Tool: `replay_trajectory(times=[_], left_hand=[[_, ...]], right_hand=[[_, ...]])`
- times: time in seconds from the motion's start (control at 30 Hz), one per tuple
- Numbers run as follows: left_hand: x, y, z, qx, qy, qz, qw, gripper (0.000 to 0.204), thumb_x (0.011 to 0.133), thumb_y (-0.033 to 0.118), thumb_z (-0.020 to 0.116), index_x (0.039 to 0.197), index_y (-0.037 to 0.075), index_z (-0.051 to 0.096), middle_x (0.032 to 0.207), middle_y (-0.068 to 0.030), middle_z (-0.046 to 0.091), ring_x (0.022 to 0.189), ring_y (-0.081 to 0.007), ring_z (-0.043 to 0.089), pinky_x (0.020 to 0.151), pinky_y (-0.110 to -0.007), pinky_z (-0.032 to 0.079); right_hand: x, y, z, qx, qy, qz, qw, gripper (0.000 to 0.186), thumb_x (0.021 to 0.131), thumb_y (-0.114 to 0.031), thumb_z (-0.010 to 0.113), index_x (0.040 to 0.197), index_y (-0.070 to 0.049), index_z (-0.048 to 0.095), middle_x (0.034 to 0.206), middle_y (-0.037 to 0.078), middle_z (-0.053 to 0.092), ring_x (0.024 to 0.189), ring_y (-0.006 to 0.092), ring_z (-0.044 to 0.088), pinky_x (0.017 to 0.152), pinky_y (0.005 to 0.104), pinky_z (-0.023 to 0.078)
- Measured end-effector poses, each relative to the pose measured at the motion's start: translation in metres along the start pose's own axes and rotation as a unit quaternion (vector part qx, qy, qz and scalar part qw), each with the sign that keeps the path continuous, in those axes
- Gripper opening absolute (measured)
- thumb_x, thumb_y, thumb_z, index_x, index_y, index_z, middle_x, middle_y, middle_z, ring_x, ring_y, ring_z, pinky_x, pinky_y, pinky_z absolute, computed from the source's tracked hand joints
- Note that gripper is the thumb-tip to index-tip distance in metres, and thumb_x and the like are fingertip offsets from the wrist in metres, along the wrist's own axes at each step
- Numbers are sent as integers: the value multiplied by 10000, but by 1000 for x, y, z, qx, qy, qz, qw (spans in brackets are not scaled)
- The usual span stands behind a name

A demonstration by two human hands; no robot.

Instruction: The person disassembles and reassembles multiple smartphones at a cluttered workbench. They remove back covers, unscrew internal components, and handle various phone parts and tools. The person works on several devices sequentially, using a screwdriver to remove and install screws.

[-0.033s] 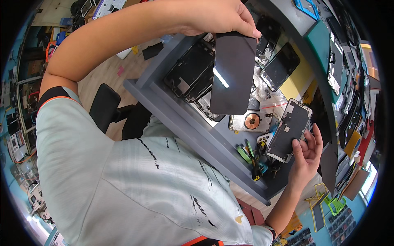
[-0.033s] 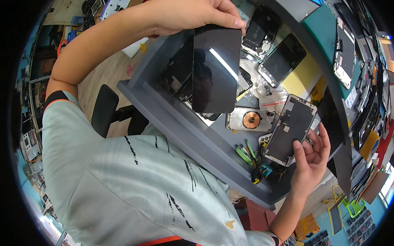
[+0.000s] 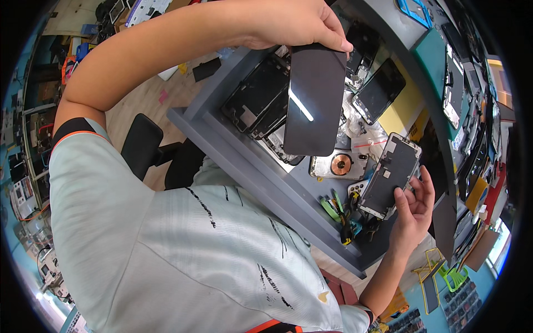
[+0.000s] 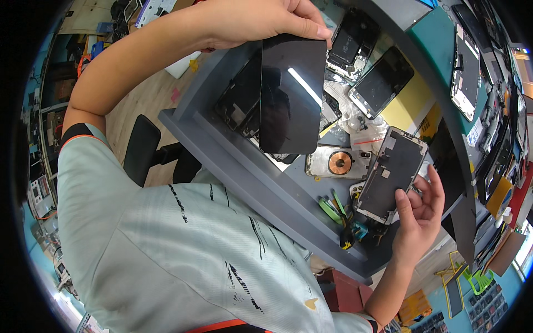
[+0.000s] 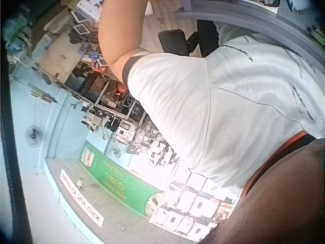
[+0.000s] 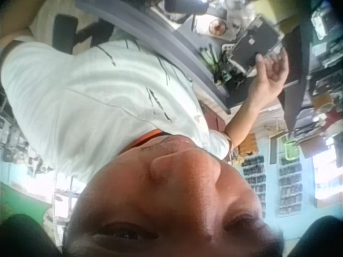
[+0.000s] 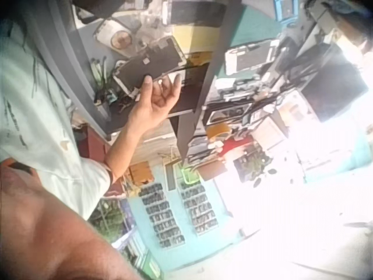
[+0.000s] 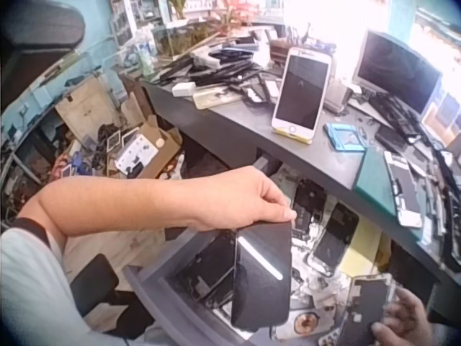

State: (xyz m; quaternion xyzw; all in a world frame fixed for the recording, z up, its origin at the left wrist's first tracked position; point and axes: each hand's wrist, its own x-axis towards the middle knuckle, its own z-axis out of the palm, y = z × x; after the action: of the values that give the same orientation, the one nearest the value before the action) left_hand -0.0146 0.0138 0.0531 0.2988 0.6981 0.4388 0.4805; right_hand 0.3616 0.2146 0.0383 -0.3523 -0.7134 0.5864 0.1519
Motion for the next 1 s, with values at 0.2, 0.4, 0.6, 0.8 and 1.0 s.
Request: replay_trajectory(times=[0.2, 0.4, 0.6, 0.8, 1.0], left_hand=[[-2, -6, -9, -3, -8, 16, 1000, 240, 1094, 214, 688, 1087, 4, 805, 898, 15, 737, 801, -62, 613, 747, -271, 511], [-6, -26, -23, -90, 2, 89, 992, 229, 1145, 222, 615, 1143, 20, 722, 1045, 6, 723, 953, -60, 642, 894, -235, 506], [-6, -36, -23, -135, -44, 178, 974, 255, 1136, 284, 583, 1059, 54, 662, 924, 3, 608, 886, -98, 581, 982, -293, 486], [-10, -32, 0, -5, -34, 186, 982, 289, 1145, 314, 439, 973, 104, 539, 843, 30, 403, 812, -106, 417, 988, -310, 425], [-8, -38, 17, 24, -21, 124, 992, 213, 926, 184, 571, 1119, 94, 574, 865, 58, 456, 910, -90, 500, 963, -260, 414]], right_hand=[[12, 8, 14, 82, -20, 93, 992, 557, 953, 79, 761, 1480, 65, 583, 1236, 56, 651, 1017, 94, 691, 940, 236, 530], [22, -1, 31, 178, -63, 180, 965, 316, 1001, 23, 730, 1299, 10, 625, 1190, 86, 730, 996, 118, 701, 822, 241, 529], [25, -1, 35, 226, -55, 189, 954, 297, 1007, 23, 718, 1281, 1, 608, 1097, 54, 747, 877, 76, 659, 740, 222, 482], [26, 4, 36, 254, -36, 197, 946, 283, 1007, 32, 710, 1258, -28, 592, 1054, 22, 738, 850, 66, 651, 729, 216, 484], [25, 1, 34, 257, -47, 202, 944, 327, 1011, 32, 700, 1303, -51, 579, 1109, -7, 713, 942, 69, 685, 765, 228, 532]])
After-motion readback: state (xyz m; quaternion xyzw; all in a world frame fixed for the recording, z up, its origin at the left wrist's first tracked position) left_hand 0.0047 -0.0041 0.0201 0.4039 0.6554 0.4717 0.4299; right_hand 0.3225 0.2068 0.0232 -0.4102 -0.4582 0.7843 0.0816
